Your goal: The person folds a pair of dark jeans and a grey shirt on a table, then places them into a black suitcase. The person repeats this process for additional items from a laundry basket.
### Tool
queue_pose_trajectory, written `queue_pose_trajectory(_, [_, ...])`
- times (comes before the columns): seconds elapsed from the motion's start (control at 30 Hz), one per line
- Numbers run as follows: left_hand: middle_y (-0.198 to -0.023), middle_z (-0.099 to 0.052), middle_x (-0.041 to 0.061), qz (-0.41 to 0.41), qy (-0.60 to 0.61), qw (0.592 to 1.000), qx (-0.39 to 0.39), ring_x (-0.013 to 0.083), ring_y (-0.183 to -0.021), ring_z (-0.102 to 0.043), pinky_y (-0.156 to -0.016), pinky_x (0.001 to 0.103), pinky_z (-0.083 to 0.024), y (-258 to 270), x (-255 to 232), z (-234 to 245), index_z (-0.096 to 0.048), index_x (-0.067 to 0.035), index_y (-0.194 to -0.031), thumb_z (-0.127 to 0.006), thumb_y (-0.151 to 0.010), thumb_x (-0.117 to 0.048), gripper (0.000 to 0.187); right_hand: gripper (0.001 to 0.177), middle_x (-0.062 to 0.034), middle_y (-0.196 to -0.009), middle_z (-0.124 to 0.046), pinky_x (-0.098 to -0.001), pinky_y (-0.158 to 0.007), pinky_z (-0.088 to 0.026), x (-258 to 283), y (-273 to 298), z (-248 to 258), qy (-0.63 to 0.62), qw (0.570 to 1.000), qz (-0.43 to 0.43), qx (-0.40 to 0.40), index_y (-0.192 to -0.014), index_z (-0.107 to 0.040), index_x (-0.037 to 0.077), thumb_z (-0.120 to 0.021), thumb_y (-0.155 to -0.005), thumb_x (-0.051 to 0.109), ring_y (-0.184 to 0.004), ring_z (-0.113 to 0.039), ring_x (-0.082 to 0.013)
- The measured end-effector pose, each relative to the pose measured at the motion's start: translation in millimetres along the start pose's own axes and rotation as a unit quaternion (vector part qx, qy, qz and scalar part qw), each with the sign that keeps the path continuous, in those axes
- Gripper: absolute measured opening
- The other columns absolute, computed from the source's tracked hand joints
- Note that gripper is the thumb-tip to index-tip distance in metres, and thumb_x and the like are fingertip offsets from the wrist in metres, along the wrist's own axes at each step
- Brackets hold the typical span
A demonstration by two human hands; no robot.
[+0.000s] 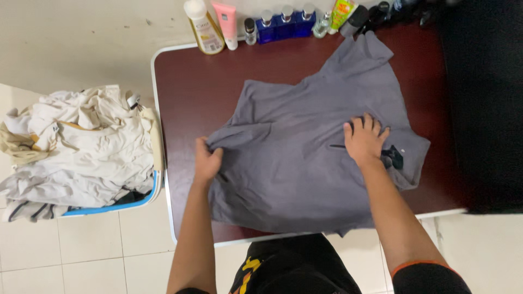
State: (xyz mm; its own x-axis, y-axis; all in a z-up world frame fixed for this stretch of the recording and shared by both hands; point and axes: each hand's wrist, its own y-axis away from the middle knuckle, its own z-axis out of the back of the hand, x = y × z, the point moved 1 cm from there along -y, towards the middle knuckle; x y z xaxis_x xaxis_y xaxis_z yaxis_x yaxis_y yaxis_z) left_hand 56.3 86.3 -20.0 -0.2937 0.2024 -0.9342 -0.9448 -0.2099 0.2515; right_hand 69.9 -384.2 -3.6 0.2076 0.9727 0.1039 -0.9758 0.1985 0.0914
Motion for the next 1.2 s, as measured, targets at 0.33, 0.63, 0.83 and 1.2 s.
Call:
queue_pose_trajectory(0.33, [-0.125,-0.059,0.028,-0.081,-0.469,0.875,-0.088,0.0476,-0.118,-0.055,-0.102,0.056,-0.043,-86.5,-74.7,-2.1,-0.053,-0.001,-0.134,-0.065,-0.096,-0.035,0.053,0.031,-0.0218,-0.143,-0.052,-0.0516,-0.113,-0.035,79.2,-71.9,27.6,-0.080,0.974,0.184,-0.103,-0.116,-0.069,0.003,-0.067,-0.095,0.026,-0.131,-0.047,-0.0425])
queue_pose_trajectory(0.63, [-0.127,-0.060,0.019,-0.209,-0.436,0.862,0.152,0.0401,-0.111,-0.054,-0.091,0.048,-0.043,-144.7,-74.5,-88.4,-0.067,-0.021,-0.118,-0.087,-0.070,-0.034,0.054,0.053,-0.0113,-0.138,-0.057,-0.0478,-0.115,-0.034,103.6,-125.1,18.4,0.049,0.944,0.297,-0.131,-0.132,-0.068,0.008,-0.063,-0.079,0.009,-0.129,-0.048,-0.0355])
queue_pose_trajectory(0.83, [-0.103,-0.062,0.018,-0.147,0.020,0.963,0.225,0.0408,-0.100,-0.059,-0.090,0.045,-0.053,-158.3,-86.7,-95.9,-0.052,-0.005,-0.109,-0.080,-0.090,-0.022,0.038,0.028,-0.0107,-0.113,-0.057,-0.0461,-0.105,-0.042,81.5,-141.0,7.7,0.001,0.966,0.235,-0.104,-0.121,-0.069,0.012,-0.062,-0.094,0.007,-0.110,-0.051,-0.0342])
queue_pose_trajectory(1.2, [-0.139,-0.053,0.020,-0.327,-0.513,0.790,-0.073,0.0389,-0.129,-0.050,-0.113,0.050,-0.038,-158.9,-117.3,-67.8,-0.050,-0.003,-0.139,-0.068,-0.090,-0.017,0.055,0.033,-0.0177,-0.125,-0.053,-0.0494,-0.104,-0.042,88.1,-140.2,0.1,-0.042,0.964,0.177,-0.196,-0.123,-0.058,0.007,-0.068,-0.092,0.008,-0.118,-0.051,-0.0365])
